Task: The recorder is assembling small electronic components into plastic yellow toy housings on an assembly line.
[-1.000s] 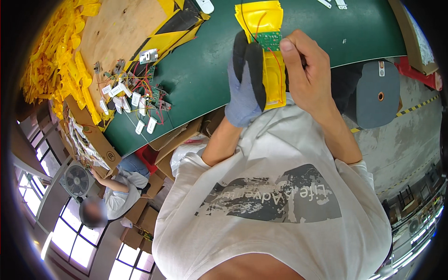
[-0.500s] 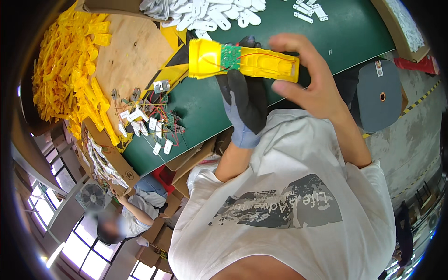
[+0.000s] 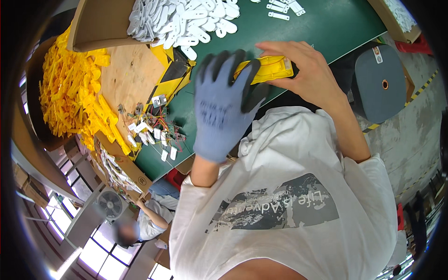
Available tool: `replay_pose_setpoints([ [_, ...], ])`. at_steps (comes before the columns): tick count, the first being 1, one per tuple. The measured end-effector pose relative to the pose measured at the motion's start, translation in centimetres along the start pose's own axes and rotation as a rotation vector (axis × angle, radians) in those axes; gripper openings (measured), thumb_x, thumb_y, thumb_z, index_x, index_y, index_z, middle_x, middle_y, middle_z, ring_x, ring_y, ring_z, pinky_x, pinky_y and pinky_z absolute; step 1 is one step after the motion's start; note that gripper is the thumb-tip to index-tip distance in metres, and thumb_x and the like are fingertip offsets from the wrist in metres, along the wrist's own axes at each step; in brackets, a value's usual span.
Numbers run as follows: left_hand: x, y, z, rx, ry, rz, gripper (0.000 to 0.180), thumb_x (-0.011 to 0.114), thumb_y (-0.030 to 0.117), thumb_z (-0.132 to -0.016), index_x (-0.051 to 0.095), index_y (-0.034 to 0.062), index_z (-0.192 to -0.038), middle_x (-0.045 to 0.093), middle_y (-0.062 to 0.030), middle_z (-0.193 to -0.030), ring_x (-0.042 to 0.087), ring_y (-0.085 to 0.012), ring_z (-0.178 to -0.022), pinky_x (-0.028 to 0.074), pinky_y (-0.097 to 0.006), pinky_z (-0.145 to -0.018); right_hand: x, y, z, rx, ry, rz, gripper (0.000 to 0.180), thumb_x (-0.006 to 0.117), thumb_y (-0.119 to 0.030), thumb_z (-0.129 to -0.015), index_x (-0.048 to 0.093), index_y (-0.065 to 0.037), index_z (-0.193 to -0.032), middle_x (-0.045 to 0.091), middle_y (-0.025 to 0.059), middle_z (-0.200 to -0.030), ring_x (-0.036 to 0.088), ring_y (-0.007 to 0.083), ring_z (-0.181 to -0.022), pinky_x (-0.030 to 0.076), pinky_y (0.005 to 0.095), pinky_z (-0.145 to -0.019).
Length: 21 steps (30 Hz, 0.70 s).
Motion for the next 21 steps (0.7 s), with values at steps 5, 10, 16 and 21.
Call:
replay_pose_setpoints([
  [5, 2.6, -0.6, -0.6, -0.032, 0.014, 0.223, 0.027, 0.072, 0.011, -0.073, 0.064, 0.0094, -0.098, 0.063, -0.0077, -0.106, 0.056, -0.0307, -0.101, 0.043, -0.040, -0.090, -0.1, 0.4, 0.4, -0.014, 0.026, -0.032, 0.067, 0.077, -0.011, -0.067, 0.051, -0.020, -0.128, 0.068, -0.0003, -0.102, 0.060, 0.0243, -0.092, 0.047, 0.0370, -0.083],
  [10, 1.2, -1.3, -0.2, 0.029, 0.062, 0.210, 0.021, 0.074, 0.012, -0.071, 0.064, 0.0089, -0.089, 0.065, -0.0069, -0.103, 0.058, -0.0311, -0.098, 0.044, -0.041, -0.088, 0.0, 0.4, 0.6, -0.023, -0.011, -0.052, 0.067, 0.076, -0.013, -0.068, 0.050, -0.020, -0.129, 0.068, -0.0008, -0.100, 0.059, 0.0241, -0.095, 0.046, 0.0369, -0.086],
  [16, 1.5, -3.0, 1.8, -0.030, 0.142, 0.265, 0.025, 0.075, 0.011, -0.068, 0.063, 0.0105, -0.090, 0.064, -0.0066, -0.102, 0.058, -0.0311, -0.096, 0.045, -0.042, -0.088, -0.4, 1.7, 0.6, 0.044, -0.119, -0.009, 0.055, 0.077, -0.016, -0.068, 0.059, -0.016, -0.120, 0.066, 0.0028, -0.100, 0.058, 0.0251, -0.092, 0.046, 0.0370, -0.084],
  [21, 2.3, -4.5, 3.4, -0.172, 0.253, 0.402, 0.026, 0.074, 0.007, -0.069, 0.061, 0.0095, -0.091, 0.064, -0.0077, -0.102, 0.058, -0.0319, -0.097, 0.044, -0.043, -0.088, -0.3, 0.7, 0.0, 0.019, -0.149, 0.010, 0.046, 0.077, -0.016, -0.068, 0.064, -0.013, -0.112, 0.065, 0.0042, -0.100, 0.057, 0.0253, -0.093, 0.046, 0.0363, -0.084],
])
Point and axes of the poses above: each hand's wrist, its own z-axis away from the middle knuckle, its own x-axis out of the palm, y = z × x, the point moved 10 cm from there along -z, towards the middle knuckle
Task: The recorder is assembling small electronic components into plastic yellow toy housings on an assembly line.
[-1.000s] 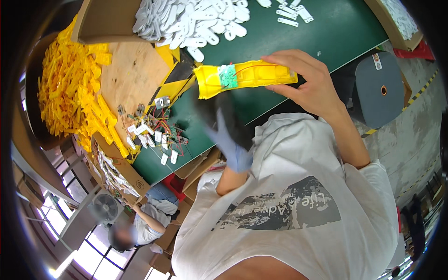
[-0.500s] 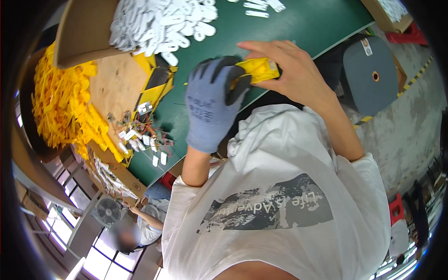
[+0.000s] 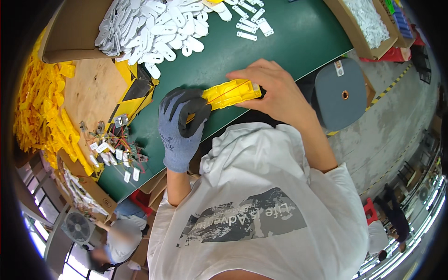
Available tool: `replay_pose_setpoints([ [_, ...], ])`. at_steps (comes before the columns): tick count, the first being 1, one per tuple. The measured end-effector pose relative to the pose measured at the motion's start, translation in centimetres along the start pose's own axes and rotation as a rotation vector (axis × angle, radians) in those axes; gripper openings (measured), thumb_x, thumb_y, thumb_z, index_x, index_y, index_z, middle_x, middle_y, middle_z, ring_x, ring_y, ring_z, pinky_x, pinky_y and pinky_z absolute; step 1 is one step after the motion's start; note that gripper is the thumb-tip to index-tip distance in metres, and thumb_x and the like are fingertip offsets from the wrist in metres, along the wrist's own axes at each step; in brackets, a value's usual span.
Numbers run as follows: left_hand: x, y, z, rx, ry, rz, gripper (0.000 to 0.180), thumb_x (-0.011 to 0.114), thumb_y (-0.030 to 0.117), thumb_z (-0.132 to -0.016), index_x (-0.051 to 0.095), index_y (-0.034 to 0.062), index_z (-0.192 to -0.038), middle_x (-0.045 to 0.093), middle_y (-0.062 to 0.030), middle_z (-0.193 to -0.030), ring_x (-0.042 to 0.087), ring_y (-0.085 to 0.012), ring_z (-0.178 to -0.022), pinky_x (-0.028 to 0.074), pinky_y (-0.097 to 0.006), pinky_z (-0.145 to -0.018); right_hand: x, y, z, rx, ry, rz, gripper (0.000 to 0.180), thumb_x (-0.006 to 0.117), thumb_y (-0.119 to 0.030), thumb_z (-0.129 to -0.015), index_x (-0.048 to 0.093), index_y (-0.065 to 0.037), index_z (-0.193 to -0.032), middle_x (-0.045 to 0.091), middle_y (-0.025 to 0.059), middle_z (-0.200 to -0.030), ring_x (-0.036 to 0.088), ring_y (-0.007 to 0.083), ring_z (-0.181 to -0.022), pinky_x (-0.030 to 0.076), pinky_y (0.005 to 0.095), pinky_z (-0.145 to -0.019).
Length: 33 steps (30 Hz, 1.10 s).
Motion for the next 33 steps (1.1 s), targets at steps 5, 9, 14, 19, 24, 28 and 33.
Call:
replay_pose_setpoints([
  [5, -0.2, -0.8, 0.6, -0.012, 0.092, 0.072, 0.024, 0.071, 0.004, -0.069, 0.060, 0.0091, -0.090, 0.064, -0.0086, -0.102, 0.057, -0.0322, -0.098, 0.042, -0.044, -0.089, -3.1, 1.1, -1.1, 0.066, 0.101, -0.160, 0.037, 0.075, -0.012, -0.074, 0.065, -0.010, -0.110, 0.065, 0.0069, -0.105, 0.060, 0.0218, -0.096, 0.047, 0.0315, -0.082],
  [9, -0.1, -1.4, 0.8, -0.026, 0.109, 0.125, 0.028, 0.070, 0.002, -0.067, 0.059, 0.0095, -0.092, 0.063, -0.0089, -0.104, 0.056, -0.0323, -0.099, 0.041, -0.043, -0.090, -8.4, 5.0, -2.3, 0.210, 0.383, 0.030, 0.019, 0.069, -0.008, -0.081, 0.069, -0.005, -0.100, 0.068, 0.0083, -0.093, 0.063, 0.0172, -0.078, 0.049, 0.0271, -0.070],
  [14, 0.2, -1.3, 0.8, -0.050, 0.143, 0.103, 0.029, 0.068, 0.001, -0.067, 0.057, 0.0089, -0.092, 0.061, -0.0110, -0.110, 0.055, -0.0331, -0.101, 0.040, -0.044, -0.090, -8.9, 6.0, -5.4, 0.140, 0.241, 0.095, 0.013, 0.069, -0.007, -0.082, 0.070, -0.003, -0.094, 0.068, 0.0054, -0.089, 0.060, 0.0126, -0.073, 0.048, 0.0243, -0.068],
  [19, 0.2, -1.4, 1.2, -0.027, 0.154, 0.091, 0.028, 0.067, 0.001, -0.069, 0.056, 0.0087, -0.094, 0.060, -0.0119, -0.111, 0.055, -0.0335, -0.100, 0.040, -0.044, -0.089, -7.9, 5.4, -6.9, 0.066, 0.083, 0.253, 0.011, 0.068, -0.007, -0.082, 0.067, -0.001, -0.091, 0.067, 0.0084, -0.087, 0.063, 0.0182, -0.072, 0.050, 0.0263, -0.068],
  [24, 0.1, -1.6, 0.9, -0.049, 0.139, 0.101, 0.026, 0.066, 0.002, -0.070, 0.055, 0.0084, -0.094, 0.060, -0.0114, -0.112, 0.054, -0.0340, -0.100, 0.039, -0.045, -0.090, -9.1, 4.0, -5.4, 0.073, 0.190, 0.127, 0.008, 0.068, -0.005, -0.082, 0.063, 0.000, -0.086, 0.068, 0.0085, -0.086, 0.063, 0.0190, -0.071, 0.049, 0.0261, -0.067],
  [28, 0.1, -1.4, 0.7, -0.034, 0.132, 0.096, 0.026, 0.066, 0.002, -0.070, 0.055, 0.0083, -0.093, 0.060, -0.0102, -0.112, 0.053, -0.0343, -0.103, 0.038, -0.046, -0.091, -8.4, 3.3, -2.7, 0.118, 0.193, -0.171, 0.011, 0.073, -0.001, -0.077, 0.065, 0.001, -0.084, 0.068, 0.0078, -0.082, 0.060, 0.0120, -0.069, 0.047, 0.0233, -0.064],
  [33, 0.2, -1.7, 1.4, -0.031, 0.132, 0.049, 0.028, 0.066, 0.003, -0.069, 0.055, 0.0084, -0.094, 0.058, -0.0102, -0.113, 0.052, -0.0349, -0.104, 0.038, -0.046, -0.093, -3.7, -0.1, -3.3, 0.050, -0.122, -0.013, 0.012, 0.075, -0.009, -0.076, 0.068, -0.001, -0.081, 0.066, 0.0069, -0.075, 0.059, 0.0157, -0.062, 0.045, 0.0263, -0.055],
])
Point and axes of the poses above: each hand's wrist, its own z-axis away from the middle knuckle, its own x-axis out of the palm, y = z × x, the point moved 10 cm from there along -z, towards the middle knuckle
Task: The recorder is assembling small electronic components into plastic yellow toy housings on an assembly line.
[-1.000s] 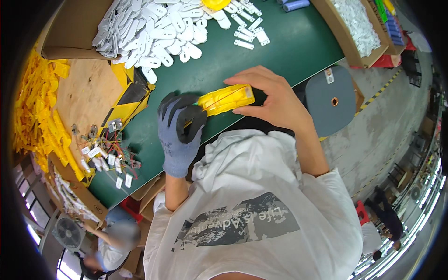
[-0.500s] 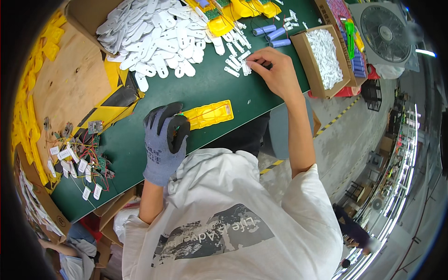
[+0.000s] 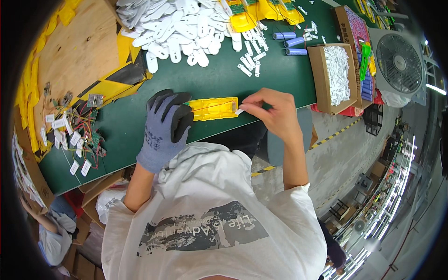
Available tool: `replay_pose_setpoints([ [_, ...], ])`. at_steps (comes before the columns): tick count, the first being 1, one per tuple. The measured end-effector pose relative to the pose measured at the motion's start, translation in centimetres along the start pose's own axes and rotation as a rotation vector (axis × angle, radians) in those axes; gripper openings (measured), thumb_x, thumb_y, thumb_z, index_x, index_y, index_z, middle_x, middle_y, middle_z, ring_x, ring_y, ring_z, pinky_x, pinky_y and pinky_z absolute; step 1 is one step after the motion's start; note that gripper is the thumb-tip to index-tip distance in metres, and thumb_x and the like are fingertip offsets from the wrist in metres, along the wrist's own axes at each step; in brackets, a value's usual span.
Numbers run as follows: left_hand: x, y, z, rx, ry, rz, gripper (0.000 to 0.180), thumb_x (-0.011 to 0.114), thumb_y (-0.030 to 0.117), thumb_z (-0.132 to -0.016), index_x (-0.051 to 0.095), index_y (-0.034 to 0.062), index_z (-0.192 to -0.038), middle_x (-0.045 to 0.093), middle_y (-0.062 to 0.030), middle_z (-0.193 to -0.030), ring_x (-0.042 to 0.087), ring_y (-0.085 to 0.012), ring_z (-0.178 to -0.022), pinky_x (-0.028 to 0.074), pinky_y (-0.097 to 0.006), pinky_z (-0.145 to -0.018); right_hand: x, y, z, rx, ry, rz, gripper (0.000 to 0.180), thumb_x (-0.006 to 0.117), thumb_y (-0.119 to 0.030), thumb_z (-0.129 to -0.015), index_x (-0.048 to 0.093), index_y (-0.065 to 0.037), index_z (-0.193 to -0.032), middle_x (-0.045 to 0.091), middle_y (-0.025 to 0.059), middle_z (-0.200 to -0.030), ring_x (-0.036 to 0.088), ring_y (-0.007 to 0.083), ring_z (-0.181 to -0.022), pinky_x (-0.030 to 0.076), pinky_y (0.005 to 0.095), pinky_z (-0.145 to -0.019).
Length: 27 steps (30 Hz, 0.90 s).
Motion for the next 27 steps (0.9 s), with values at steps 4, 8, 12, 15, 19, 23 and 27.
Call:
replay_pose_setpoints([
  [4, 0.4, 0.7, -0.1, 0.035, -0.008, 0.005, 0.031, 0.068, 0.003, -0.066, 0.054, 0.0082, -0.094, 0.057, -0.0104, -0.113, 0.051, -0.0346, -0.104, 0.038, -0.048, -0.093, 0.9, -0.3, 0.1, -0.088, -0.084, 0.088, 0.012, 0.072, -0.012, -0.079, 0.068, -0.002, -0.084, 0.064, 0.0081, -0.076, 0.059, 0.0222, -0.062, 0.046, 0.0297, -0.055],
  [8, 0.7, 0.5, 0.4, 0.043, 0.008, 0.008, 0.034, 0.070, 0.006, -0.064, 0.054, 0.0087, -0.095, 0.056, -0.0102, -0.114, 0.051, -0.0341, -0.105, 0.038, -0.049, -0.095, 1.6, -0.5, 0.0, -0.046, -0.087, 0.065, 0.011, 0.072, -0.008, -0.078, 0.069, 0.000, -0.087, 0.066, 0.0086, -0.077, 0.060, 0.0185, -0.062, 0.046, 0.0274, -0.057],
  [12, 0.6, 0.5, 0.2, 0.038, 0.002, -0.005, 0.034, 0.070, 0.007, -0.066, 0.054, 0.0091, -0.096, 0.055, -0.0088, -0.116, 0.051, -0.0329, -0.105, 0.037, -0.048, -0.096, 1.6, 0.4, 0.1, 0.018, -0.062, 0.060, 0.011, 0.071, -0.003, -0.078, 0.070, 0.001, -0.088, 0.067, 0.0092, -0.078, 0.060, 0.0158, -0.063, 0.046, 0.0249, -0.059],
  [15, 0.7, 0.5, 0.5, 0.049, 0.017, -0.006, 0.032, 0.069, 0.007, -0.067, 0.054, 0.0092, -0.095, 0.055, -0.0084, -0.116, 0.051, -0.0325, -0.105, 0.037, -0.048, -0.096, 2.0, -0.2, 0.2, -0.026, -0.007, 0.077, 0.012, 0.071, -0.006, -0.079, 0.071, -0.002, -0.090, 0.065, 0.0080, -0.077, 0.058, 0.0180, -0.062, 0.045, 0.0264, -0.055],
  [19, 0.3, 0.4, 0.2, 0.048, 0.025, -0.004, 0.030, 0.069, 0.006, -0.068, 0.055, 0.0091, -0.094, 0.056, -0.0084, -0.114, 0.051, -0.0322, -0.105, 0.038, -0.047, -0.094, 2.1, -0.2, 0.2, -0.069, 0.035, 0.077, 0.014, 0.071, -0.005, -0.078, 0.071, -0.002, -0.092, 0.064, 0.0076, -0.077, 0.059, 0.0177, -0.063, 0.045, 0.0264, -0.055],
  [23, 0.1, 0.6, -0.1, 0.062, 0.008, -0.018, 0.029, 0.068, 0.005, -0.068, 0.055, 0.0083, -0.094, 0.057, -0.0089, -0.112, 0.051, -0.0324, -0.104, 0.038, -0.047, -0.094, 2.4, 1.0, 0.8, -0.020, 0.132, 0.001, 0.017, 0.071, -0.003, -0.078, 0.071, -0.002, -0.095, 0.062, 0.0074, -0.081, 0.059, 0.0177, -0.066, 0.046, 0.0267, -0.057],
  [27, 0.5, 1.1, -0.2, 0.083, -0.001, -0.017, 0.028, 0.066, 0.004, -0.068, 0.055, 0.0080, -0.094, 0.057, -0.0098, -0.113, 0.051, -0.0342, -0.103, 0.038, -0.048, -0.093, 1.7, 1.5, 1.5, 0.212, 0.161, 0.000, 0.023, 0.070, -0.002, -0.077, 0.069, -0.004, -0.100, 0.061, 0.0070, -0.084, 0.060, 0.0175, -0.072, 0.048, 0.0268, -0.062],
])
Point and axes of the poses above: each hand's wrist, its own z-axis away from the middle knuckle, its own x-axis out of the palm, y = z × x, the point moved 10 cm from there along -z, towards the middle knuckle
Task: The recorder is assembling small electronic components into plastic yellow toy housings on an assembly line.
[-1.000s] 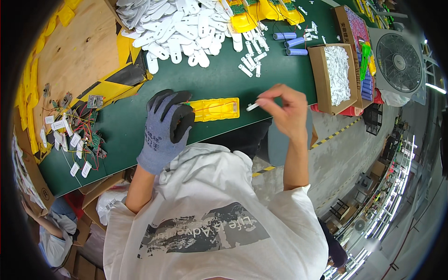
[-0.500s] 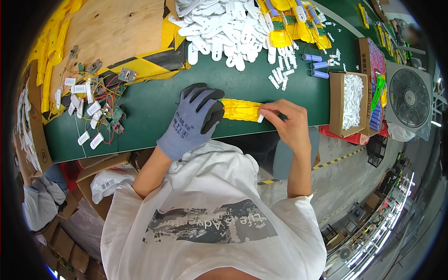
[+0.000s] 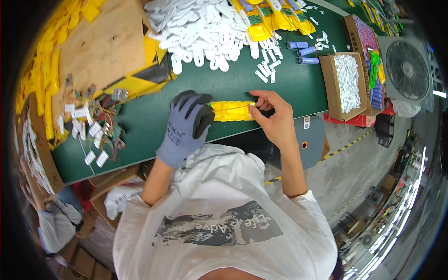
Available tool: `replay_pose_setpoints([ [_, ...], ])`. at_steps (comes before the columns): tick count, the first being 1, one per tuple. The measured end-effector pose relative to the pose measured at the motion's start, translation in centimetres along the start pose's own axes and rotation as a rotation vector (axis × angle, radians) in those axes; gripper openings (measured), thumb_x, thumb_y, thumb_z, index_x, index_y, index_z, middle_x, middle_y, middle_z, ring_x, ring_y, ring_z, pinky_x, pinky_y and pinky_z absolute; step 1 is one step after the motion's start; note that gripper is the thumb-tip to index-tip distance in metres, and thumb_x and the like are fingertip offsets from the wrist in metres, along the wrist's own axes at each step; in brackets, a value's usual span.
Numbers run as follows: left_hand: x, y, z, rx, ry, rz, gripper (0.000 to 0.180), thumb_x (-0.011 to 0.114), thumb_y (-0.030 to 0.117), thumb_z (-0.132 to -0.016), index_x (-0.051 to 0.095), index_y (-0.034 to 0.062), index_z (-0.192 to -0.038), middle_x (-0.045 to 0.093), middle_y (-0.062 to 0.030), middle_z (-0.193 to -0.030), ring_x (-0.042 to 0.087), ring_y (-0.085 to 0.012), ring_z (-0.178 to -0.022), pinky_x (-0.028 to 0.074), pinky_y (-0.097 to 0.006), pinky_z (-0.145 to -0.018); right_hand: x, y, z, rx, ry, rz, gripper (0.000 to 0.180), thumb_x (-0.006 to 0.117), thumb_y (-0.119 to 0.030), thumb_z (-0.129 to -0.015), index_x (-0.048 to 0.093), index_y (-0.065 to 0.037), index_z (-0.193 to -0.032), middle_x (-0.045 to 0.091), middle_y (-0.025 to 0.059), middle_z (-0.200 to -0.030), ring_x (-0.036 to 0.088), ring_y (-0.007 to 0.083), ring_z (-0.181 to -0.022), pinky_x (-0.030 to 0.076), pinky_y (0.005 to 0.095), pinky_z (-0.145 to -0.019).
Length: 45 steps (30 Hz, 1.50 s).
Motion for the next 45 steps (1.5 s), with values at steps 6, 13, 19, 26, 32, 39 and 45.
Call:
replay_pose_setpoints([
  [6, 0.6, -0.3, 0.4, -0.020, -0.024, 0.003, 0.030, 0.065, 0.003, -0.068, 0.055, 0.0082, -0.096, 0.058, -0.0107, -0.114, 0.050, -0.0366, -0.106, 0.037, -0.048, -0.094, -2.7, -4.5, 1.2, -0.197, 0.115, -0.189, 0.029, 0.068, -0.001, -0.078, 0.064, 0.000, -0.106, 0.063, 0.0120, -0.089, 0.061, 0.0203, -0.077, 0.051, 0.0294, -0.069],
  [13, 0.0, -0.3, -0.1, -0.024, -0.015, 0.013, 0.029, 0.066, 0.001, -0.068, 0.056, 0.0074, -0.095, 0.060, -0.0117, -0.112, 0.052, -0.0368, -0.104, 0.038, -0.048, -0.094, -8.9, -14.4, 10.3, -0.767, 0.322, -1.297, 0.032, 0.056, -0.015, -0.088, 0.059, 0.014, -0.101, 0.062, 0.0232, -0.092, 0.062, 0.0295, -0.074, 0.053, 0.0368, -0.072],
  [19, -0.6, -0.1, 0.1, -0.036, -0.031, -0.019, 0.031, 0.066, 0.002, -0.069, 0.056, 0.0080, -0.098, 0.059, -0.0128, -0.113, 0.052, -0.0382, -0.105, 0.037, -0.048, -0.096, -8.9, -14.3, 11.0, -0.827, 0.308, -1.238, 0.032, 0.054, -0.016, -0.089, 0.059, 0.013, -0.103, 0.062, 0.0223, -0.092, 0.062, 0.0284, -0.076, 0.052, 0.0360, -0.072],
  [26, 0.2, 0.1, 0.0, -0.040, -0.050, 0.025, 0.033, 0.066, 0.002, -0.069, 0.055, 0.0088, -0.099, 0.059, -0.0114, -0.115, 0.052, -0.0366, -0.105, 0.037, -0.048, -0.096, -11.4, -11.5, 13.6, -0.841, 0.270, -1.259, 0.032, 0.051, -0.016, -0.091, 0.058, 0.012, -0.105, 0.062, 0.0212, -0.093, 0.062, 0.0272, -0.079, 0.051, 0.0351, -0.072],
  [32, -0.2, -0.3, -0.5, -0.039, -0.007, 0.027, 0.030, 0.066, 0.003, -0.071, 0.055, 0.0088, -0.098, 0.059, -0.0108, -0.113, 0.052, -0.0356, -0.103, 0.038, -0.048, -0.094, -12.4, -12.2, 11.5, -0.823, 0.219, -1.168, 0.032, 0.049, -0.017, -0.093, 0.057, 0.011, -0.106, 0.062, 0.0203, -0.093, 0.062, 0.0261, -0.082, 0.050, 0.0343, -0.072],
  [39, -0.4, -0.5, -0.2, -0.009, -0.005, 0.047, 0.030, 0.067, 0.004, -0.071, 0.055, 0.0087, -0.098, 0.059, -0.0105, -0.112, 0.052, -0.0357, -0.103, 0.038, -0.048, -0.093, -9.4, -13.0, 1.7, -0.719, 0.180, -1.056, 0.032, 0.047, -0.018, -0.094, 0.056, 0.010, -0.108, 0.062, 0.0193, -0.093, 0.062, 0.0249, -0.085, 0.049, 0.0334, -0.072],
  [45, 0.8, -0.8, 0.3, -0.023, -0.064, 0.052, 0.037, 0.069, 0.009, -0.066, 0.055, 0.0078, -0.100, 0.054, -0.0105, -0.119, 0.048, -0.0342, -0.111, 0.036, -0.049, -0.097, -11.6, 1.8, -2.9, -0.034, 0.466, -0.149, 0.021, 0.059, -0.010, -0.091, 0.065, 0.002, -0.107, 0.068, 0.0117, -0.097, 0.065, 0.0182, -0.087, 0.048, 0.0286, -0.076],
])
Point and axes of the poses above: each hand's wrist, its own z-axis away from the middle knuckle, its own x-axis out of the palm, y = z × x, the point moved 10 cm from there along -z, towards the middle knuckle
